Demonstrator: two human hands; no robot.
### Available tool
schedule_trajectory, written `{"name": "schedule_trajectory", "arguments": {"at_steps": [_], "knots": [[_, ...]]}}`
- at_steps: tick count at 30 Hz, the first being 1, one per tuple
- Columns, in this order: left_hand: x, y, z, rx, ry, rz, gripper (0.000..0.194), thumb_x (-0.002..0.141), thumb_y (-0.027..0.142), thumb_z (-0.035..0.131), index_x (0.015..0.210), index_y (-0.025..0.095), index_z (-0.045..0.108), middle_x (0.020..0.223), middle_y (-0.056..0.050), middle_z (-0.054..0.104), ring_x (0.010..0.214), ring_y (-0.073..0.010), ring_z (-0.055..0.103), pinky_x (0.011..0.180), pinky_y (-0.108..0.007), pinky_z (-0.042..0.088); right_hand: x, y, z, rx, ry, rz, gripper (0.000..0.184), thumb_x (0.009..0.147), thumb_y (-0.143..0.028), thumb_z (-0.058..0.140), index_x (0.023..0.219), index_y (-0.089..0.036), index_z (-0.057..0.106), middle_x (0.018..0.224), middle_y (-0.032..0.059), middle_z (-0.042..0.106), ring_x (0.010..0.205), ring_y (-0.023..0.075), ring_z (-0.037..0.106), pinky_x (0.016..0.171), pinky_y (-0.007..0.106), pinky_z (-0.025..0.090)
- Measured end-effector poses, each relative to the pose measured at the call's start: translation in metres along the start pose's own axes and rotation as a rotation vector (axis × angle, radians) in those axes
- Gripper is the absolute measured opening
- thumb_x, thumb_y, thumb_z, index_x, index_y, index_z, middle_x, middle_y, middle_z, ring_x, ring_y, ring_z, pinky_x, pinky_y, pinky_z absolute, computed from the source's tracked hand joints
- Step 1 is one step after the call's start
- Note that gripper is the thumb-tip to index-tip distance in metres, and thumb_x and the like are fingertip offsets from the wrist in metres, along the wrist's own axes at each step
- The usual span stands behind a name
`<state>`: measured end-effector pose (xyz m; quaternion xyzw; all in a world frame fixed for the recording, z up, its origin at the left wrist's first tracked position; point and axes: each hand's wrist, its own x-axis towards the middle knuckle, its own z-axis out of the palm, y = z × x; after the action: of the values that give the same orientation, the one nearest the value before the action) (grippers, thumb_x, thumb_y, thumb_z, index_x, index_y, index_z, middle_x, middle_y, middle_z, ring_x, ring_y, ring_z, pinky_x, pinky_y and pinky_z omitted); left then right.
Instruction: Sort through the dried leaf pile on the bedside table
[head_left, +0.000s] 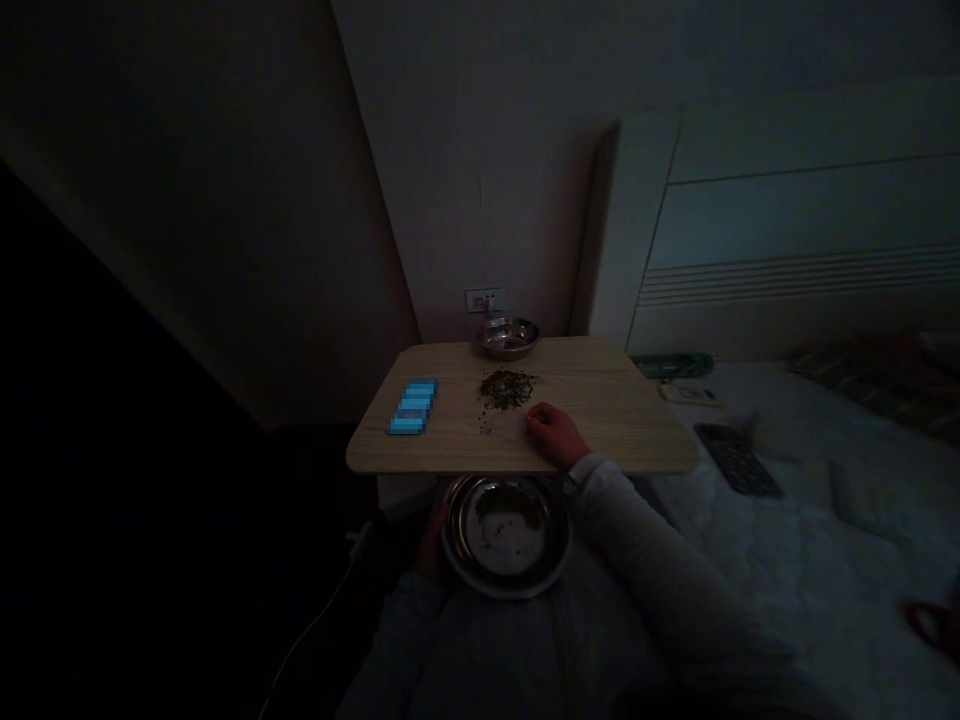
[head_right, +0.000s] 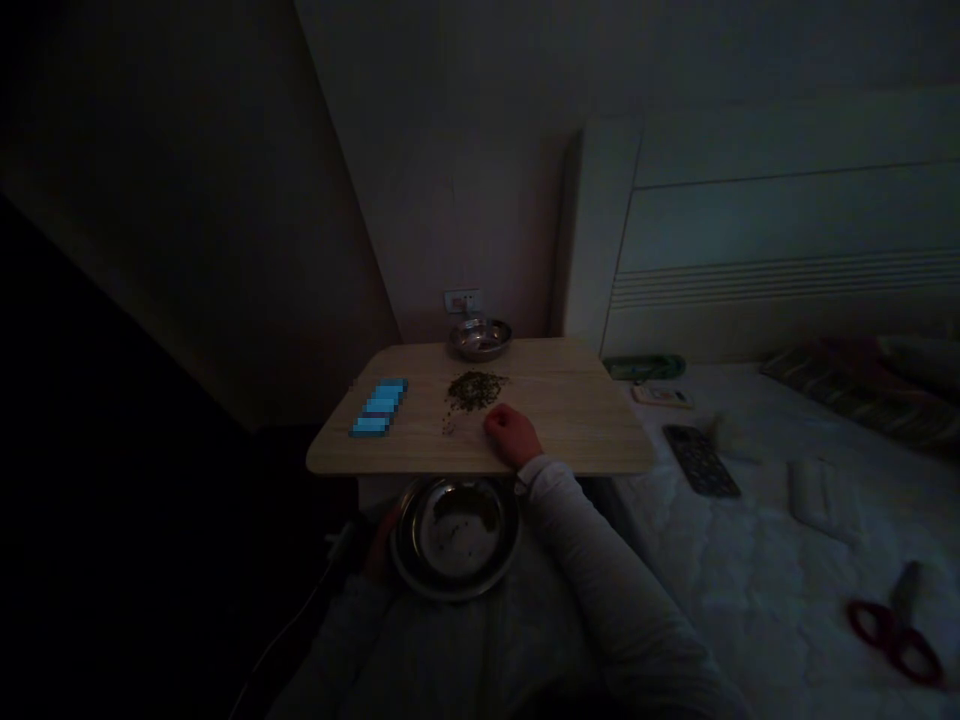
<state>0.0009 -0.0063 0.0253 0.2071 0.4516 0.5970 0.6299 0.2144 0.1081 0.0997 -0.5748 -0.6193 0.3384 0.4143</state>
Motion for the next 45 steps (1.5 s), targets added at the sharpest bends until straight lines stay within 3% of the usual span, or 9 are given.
{"name": "schedule_trajectory", "arguments": {"at_steps": [4,9,13,23,31,45], "knots": [[-0.005,0.007,0.013,-0.019,0.010,-0.032,0.025,0.055,0.041,0.075,0.070,0.021,0.074,0.089,-0.009,0.077,0.121,-0.0357,0.051,0.109,-0.047,0.029,-0.005,-0.006,0.001,-0.062,-0.022,-0.013,0.008,0.068,-0.023,0.049,0.068,-0.018,0.055,0.061,-0.0017,0.057,0.059,0.0117,0.049,0.058,0.024,0.036],[-0.010,0.012,0.022,-0.015,0.009,0.016,0.031,0.047,0.042,0.079,0.069,0.021,0.074,0.092,-0.008,0.076,0.125,-0.0354,0.048,0.110,-0.045,0.028,-0.010,-0.011,0.001,-0.187,0.013,-0.038,0.004,0.068,-0.021,0.050,0.067,-0.018,0.053,0.063,-0.0011,0.056,0.060,0.0116,0.048,0.059,0.024,0.033],[-0.012,0.013,0.023,-0.039,0.014,-0.063,0.032,0.048,0.043,0.078,0.068,0.019,0.074,0.087,-0.011,0.076,0.122,-0.0375,0.050,0.109,-0.049,0.030,-0.010,-0.011,0.001,-0.213,0.054,-0.039,0.001,0.069,-0.019,0.051,0.068,-0.018,0.052,0.061,-0.0017,0.054,0.059,0.0112,0.047,0.058,0.024,0.032],[-0.014,0.011,0.025,-0.102,-0.032,-0.013,0.036,0.043,0.045,0.080,0.070,0.021,0.074,0.097,-0.008,0.076,0.125,-0.0364,0.047,0.112,-0.045,0.025,-0.009,-0.007,0.001,-0.176,0.111,-0.059,0.004,0.067,-0.019,0.050,0.064,-0.019,0.048,0.056,-0.0038,0.050,0.056,0.0101,0.043,0.055,0.023,0.031],[-0.008,0.008,0.018,-0.039,-0.015,-0.014,0.027,0.056,0.042,0.074,0.074,0.021,0.074,0.099,-0.008,0.075,0.129,-0.0336,0.044,0.111,-0.043,0.028,-0.008,-0.003,0.003,-0.158,0.143,-0.082,0.006,0.067,-0.021,0.049,0.063,-0.020,0.045,0.055,-0.0039,0.048,0.055,0.0103,0.041,0.054,0.023,0.029],[-0.014,0.012,0.023,-0.067,-0.052,-0.045,0.038,0.045,0.048,0.080,0.070,0.020,0.075,0.096,-0.008,0.076,0.123,-0.0362,0.049,0.110,-0.044,0.028,-0.007,-0.007,0.001,-0.187,0.158,-0.035,0.004,0.070,-0.021,0.048,0.066,-0.020,0.048,0.058,-0.0024,0.050,0.056,0.0116,0.044,0.056,0.024,0.031]]}}
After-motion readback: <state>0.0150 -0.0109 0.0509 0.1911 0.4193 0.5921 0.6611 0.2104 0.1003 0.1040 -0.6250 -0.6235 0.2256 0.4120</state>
